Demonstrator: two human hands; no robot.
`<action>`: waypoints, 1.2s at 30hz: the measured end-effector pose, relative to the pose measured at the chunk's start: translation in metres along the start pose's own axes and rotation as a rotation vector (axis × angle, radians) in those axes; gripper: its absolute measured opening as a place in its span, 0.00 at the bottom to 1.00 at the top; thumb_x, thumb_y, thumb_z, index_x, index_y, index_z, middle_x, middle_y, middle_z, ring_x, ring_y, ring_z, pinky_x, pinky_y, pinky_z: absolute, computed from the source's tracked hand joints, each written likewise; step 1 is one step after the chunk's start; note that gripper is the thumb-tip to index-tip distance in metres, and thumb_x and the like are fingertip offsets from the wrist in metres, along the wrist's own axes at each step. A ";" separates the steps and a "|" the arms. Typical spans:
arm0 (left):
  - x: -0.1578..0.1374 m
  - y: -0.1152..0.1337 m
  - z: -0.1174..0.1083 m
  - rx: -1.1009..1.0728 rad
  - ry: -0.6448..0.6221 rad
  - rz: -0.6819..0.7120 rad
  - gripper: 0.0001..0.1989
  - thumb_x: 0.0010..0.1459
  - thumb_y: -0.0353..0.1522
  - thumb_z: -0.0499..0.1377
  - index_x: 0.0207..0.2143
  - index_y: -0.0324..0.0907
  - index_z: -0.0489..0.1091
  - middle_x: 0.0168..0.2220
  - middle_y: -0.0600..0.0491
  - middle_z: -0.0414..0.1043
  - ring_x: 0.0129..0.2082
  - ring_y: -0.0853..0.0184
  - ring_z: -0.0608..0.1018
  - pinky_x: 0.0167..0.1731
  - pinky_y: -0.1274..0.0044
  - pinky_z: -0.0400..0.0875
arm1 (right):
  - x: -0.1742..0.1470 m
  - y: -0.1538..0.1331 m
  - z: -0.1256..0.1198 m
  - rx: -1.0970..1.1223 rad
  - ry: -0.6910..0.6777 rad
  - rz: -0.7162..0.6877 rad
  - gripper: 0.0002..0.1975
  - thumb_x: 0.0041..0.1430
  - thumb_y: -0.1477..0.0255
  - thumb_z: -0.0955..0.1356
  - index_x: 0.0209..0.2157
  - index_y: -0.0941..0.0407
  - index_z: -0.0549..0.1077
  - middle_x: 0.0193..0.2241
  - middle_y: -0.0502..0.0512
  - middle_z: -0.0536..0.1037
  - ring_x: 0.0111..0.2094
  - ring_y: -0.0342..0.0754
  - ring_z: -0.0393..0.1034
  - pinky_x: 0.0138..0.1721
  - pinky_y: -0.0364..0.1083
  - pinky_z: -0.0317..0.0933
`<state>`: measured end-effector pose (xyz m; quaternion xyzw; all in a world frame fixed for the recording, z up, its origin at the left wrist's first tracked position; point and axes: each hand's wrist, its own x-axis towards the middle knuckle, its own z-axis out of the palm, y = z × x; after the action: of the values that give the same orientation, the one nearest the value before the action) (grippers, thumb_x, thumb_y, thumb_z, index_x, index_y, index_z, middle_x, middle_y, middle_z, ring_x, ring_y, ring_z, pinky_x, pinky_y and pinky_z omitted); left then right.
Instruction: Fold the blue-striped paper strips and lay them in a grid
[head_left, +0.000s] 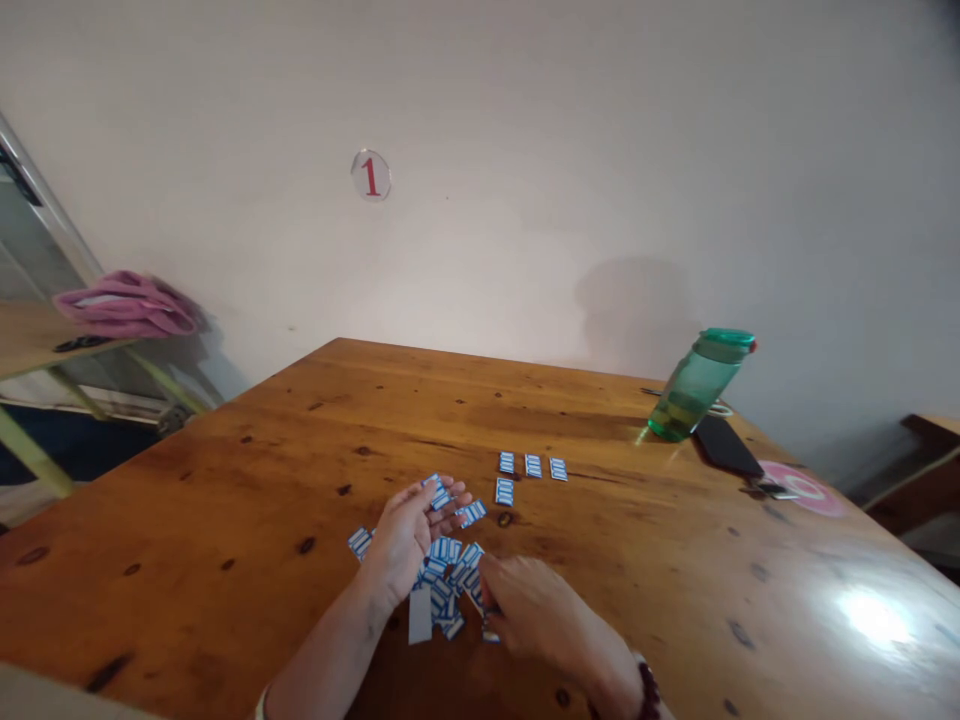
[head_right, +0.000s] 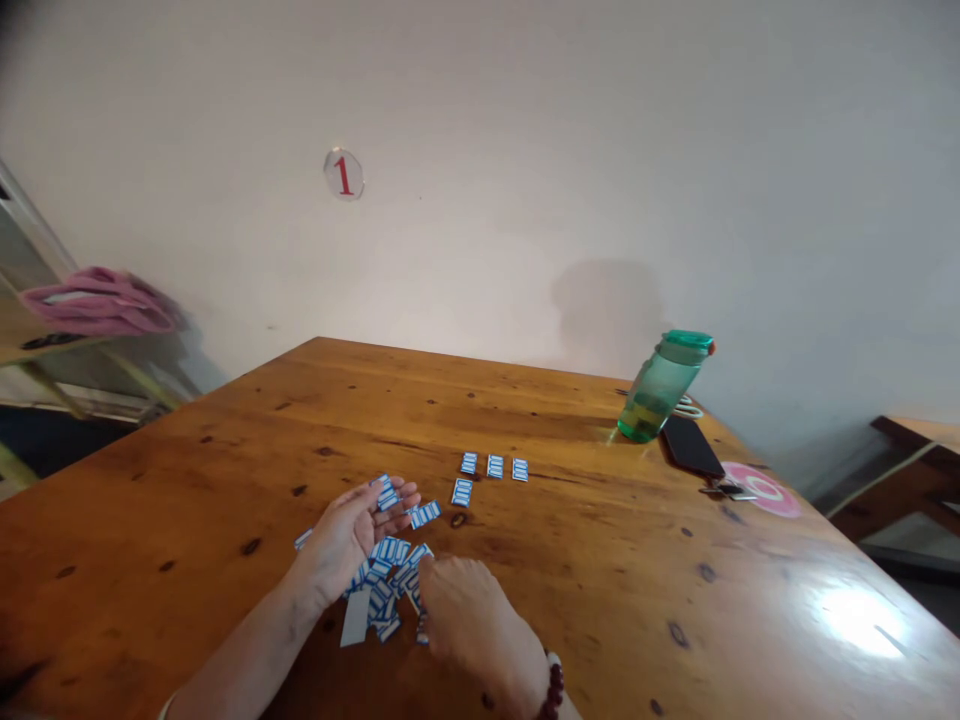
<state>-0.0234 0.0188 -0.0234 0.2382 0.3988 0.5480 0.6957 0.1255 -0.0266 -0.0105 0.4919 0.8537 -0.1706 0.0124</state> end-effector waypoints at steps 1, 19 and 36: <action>0.000 -0.002 -0.001 0.027 -0.017 0.003 0.05 0.55 0.26 0.52 0.32 0.35 0.67 0.32 0.45 0.76 0.33 0.63 0.78 0.32 0.75 0.72 | 0.001 0.002 0.001 0.073 0.041 -0.008 0.09 0.45 0.80 0.63 0.32 0.59 0.69 0.29 0.56 0.75 0.27 0.47 0.68 0.25 0.41 0.54; -0.006 -0.011 0.006 0.428 -0.162 0.032 0.11 0.39 0.37 0.65 0.23 0.38 0.72 0.21 0.54 0.72 0.21 0.69 0.72 0.22 0.78 0.68 | 0.027 0.022 0.014 0.799 0.539 0.088 0.10 0.43 0.80 0.63 0.31 0.57 0.64 0.22 0.46 0.69 0.22 0.40 0.61 0.23 0.39 0.52; -0.008 -0.011 0.006 0.389 -0.175 0.053 0.10 0.38 0.33 0.65 0.22 0.38 0.69 0.21 0.53 0.74 0.20 0.67 0.75 0.20 0.78 0.69 | 0.026 0.016 0.002 1.445 0.583 0.170 0.11 0.40 0.66 0.69 0.21 0.59 0.65 0.16 0.45 0.66 0.20 0.39 0.57 0.23 0.40 0.51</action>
<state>-0.0130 0.0092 -0.0261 0.4251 0.4285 0.4559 0.6541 0.1249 0.0020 -0.0216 0.4665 0.4594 -0.5462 -0.5225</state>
